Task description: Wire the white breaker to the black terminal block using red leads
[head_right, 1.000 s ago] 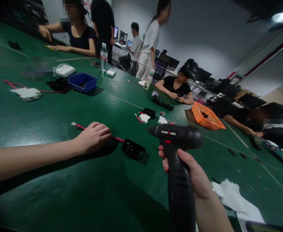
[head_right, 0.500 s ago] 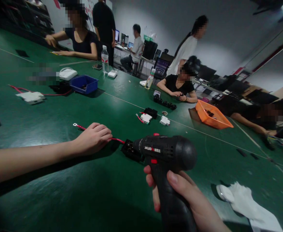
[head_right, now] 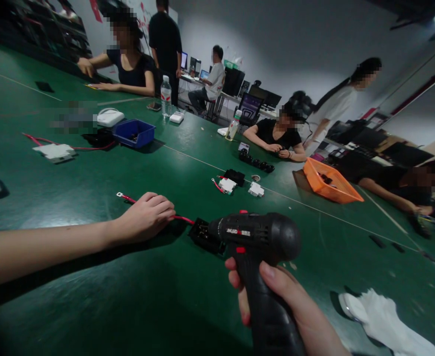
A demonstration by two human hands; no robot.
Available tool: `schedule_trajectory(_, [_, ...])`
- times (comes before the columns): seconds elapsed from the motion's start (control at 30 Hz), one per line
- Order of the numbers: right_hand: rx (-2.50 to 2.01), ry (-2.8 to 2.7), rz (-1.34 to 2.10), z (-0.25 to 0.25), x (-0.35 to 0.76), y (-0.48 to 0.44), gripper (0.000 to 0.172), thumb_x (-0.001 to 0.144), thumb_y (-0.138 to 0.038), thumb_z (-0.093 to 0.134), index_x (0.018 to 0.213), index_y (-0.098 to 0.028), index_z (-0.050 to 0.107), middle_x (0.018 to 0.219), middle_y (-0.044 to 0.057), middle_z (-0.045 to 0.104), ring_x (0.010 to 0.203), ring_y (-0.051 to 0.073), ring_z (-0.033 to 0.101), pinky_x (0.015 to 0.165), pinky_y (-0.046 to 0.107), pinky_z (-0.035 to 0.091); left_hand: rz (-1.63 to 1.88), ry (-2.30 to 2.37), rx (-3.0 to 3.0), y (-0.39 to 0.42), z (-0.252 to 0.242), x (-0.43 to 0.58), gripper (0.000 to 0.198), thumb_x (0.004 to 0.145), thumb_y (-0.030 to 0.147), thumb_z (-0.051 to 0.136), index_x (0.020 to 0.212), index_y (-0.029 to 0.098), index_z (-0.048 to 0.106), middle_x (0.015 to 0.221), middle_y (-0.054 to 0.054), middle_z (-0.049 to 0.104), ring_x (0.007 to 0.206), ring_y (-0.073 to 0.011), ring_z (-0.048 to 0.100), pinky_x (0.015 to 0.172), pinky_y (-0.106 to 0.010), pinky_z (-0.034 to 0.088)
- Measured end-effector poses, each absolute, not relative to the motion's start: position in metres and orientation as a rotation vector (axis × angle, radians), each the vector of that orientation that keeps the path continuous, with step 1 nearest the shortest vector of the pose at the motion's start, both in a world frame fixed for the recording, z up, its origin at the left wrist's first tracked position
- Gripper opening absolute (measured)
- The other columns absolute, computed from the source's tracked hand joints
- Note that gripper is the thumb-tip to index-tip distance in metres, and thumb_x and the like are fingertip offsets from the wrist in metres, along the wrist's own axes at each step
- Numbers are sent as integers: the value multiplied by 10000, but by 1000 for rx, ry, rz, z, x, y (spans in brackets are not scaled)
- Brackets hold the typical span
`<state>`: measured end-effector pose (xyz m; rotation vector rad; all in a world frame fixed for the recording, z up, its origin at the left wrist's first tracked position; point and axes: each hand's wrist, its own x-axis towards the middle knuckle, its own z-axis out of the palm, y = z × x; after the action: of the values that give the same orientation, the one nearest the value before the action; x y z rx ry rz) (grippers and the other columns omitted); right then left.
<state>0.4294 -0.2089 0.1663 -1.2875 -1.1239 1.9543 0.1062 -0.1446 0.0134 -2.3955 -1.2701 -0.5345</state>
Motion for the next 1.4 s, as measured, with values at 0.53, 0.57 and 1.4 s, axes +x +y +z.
schedule_trajectory(0.53, [-1334,-945,1928,154,434,-207,521,737,-584,777,1039,-159,776,931,102,735,605,118,591,611,242,491,-583,-1340,-2372,-147,13,105,176,970,225,487,896,189,643,942,-64,658,888,-212,566,802,-396,368])
schedule_trajectory(0.57, [-1320,-947,1922,150,436,-205,519,746,-584,769,1047,-161,769,936,103,733,603,121,596,603,248,499,-582,-1344,-2365,-147,13,106,177,970,222,487,893,189,642,938,-64,658,884,-213,565,800,-397,368])
schedule_trajectory(1.4, [-1228,-1062,1893,135,439,-198,523,777,-591,742,1036,-136,750,911,101,723,625,124,637,599,228,531,-535,-1353,-2319,-147,19,107,183,974,211,475,891,189,636,936,-66,653,888,-218,558,798,-398,366])
